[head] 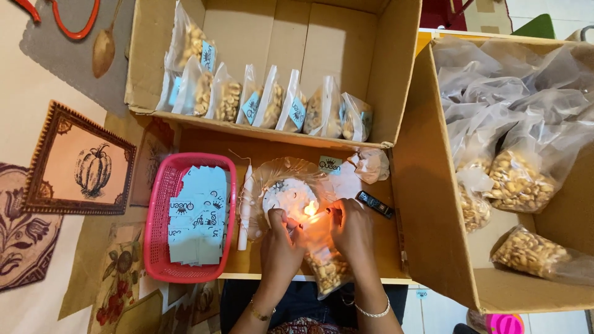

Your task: Sealing small plastic bags of cashews using a candle flame and placing them into a cardboard box.

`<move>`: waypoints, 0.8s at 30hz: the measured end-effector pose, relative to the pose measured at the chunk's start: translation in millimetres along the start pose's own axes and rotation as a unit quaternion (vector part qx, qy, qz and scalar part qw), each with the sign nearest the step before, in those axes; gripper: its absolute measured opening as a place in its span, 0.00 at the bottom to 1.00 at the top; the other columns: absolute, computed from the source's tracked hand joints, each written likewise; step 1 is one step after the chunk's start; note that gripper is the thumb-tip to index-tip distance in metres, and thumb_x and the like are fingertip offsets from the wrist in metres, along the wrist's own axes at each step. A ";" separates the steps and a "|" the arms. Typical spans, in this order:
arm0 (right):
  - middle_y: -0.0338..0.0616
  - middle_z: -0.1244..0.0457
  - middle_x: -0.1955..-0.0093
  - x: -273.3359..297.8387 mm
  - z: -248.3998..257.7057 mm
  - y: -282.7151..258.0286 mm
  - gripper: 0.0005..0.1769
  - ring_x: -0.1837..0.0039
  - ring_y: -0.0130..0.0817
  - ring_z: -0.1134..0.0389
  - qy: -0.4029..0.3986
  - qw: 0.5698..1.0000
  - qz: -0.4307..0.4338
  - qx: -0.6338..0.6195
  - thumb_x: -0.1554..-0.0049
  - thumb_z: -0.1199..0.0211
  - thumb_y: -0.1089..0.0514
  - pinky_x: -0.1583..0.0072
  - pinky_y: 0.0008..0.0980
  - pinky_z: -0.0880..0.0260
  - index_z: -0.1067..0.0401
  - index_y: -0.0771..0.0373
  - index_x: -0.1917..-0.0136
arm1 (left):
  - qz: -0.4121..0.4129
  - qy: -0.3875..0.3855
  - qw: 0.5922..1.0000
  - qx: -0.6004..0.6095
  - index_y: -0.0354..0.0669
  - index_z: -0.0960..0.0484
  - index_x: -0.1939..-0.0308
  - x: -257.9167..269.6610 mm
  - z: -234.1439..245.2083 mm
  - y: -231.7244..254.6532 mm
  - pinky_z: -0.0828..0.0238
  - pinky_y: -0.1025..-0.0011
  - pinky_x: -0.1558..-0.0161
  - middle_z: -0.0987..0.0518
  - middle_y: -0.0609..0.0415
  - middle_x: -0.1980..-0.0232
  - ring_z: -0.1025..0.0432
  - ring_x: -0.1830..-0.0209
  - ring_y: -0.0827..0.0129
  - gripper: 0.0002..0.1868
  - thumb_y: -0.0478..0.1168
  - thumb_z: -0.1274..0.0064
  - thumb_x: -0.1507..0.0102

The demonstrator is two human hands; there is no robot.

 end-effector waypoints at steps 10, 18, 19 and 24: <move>0.42 0.30 0.57 -4.1 9.4 8.8 0.06 0.58 0.44 0.30 -0.010 0.999 -0.031 -0.006 0.43 0.43 0.61 0.60 0.45 0.35 0.25 0.56 0.56 | -0.049 0.004 0.999 -0.008 0.48 0.41 0.53 -4.5 -1.4 14.9 0.32 0.57 0.72 0.19 0.58 0.60 0.24 0.74 0.53 0.16 0.34 0.50 0.36; 0.36 0.30 0.42 0.6 42.5 -10.8 0.21 0.39 0.39 0.33 -0.074 0.991 -0.005 -0.108 0.41 0.42 0.46 0.40 0.42 0.35 0.26 0.53 0.38 | -0.080 -0.026 0.994 0.076 0.50 0.40 0.53 5.9 1.0 17.1 0.23 0.62 0.65 0.19 0.52 0.55 0.15 0.54 0.56 0.13 0.35 0.51 0.34; 0.36 0.30 0.42 1.4 44.3 -10.5 0.21 0.39 0.39 0.33 -0.075 0.991 -0.005 -0.108 0.41 0.42 0.46 0.40 0.42 0.35 0.26 0.53 0.38 | -0.079 -0.026 0.994 0.076 0.50 0.40 0.53 7.3 0.9 17.3 0.23 0.62 0.65 0.19 0.52 0.55 0.15 0.54 0.56 0.13 0.35 0.51 0.34; 0.32 0.32 0.50 6.4 54.0 -25.8 0.09 0.42 0.35 0.38 -0.062 0.979 0.122 -0.151 0.41 0.37 0.50 0.40 0.39 0.42 0.20 0.52 0.51 | -0.119 0.001 0.990 0.076 0.47 0.34 0.55 17.9 6.9 26.1 0.27 0.62 0.63 0.20 0.53 0.57 0.17 0.55 0.59 0.08 0.37 0.50 0.34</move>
Point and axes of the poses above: each hand's wrist, its own x-axis away from the middle knuckle, its own z-axis out of the back of the hand, y = z × x, the point moved 5 cm from there along -x, towards the middle knuckle
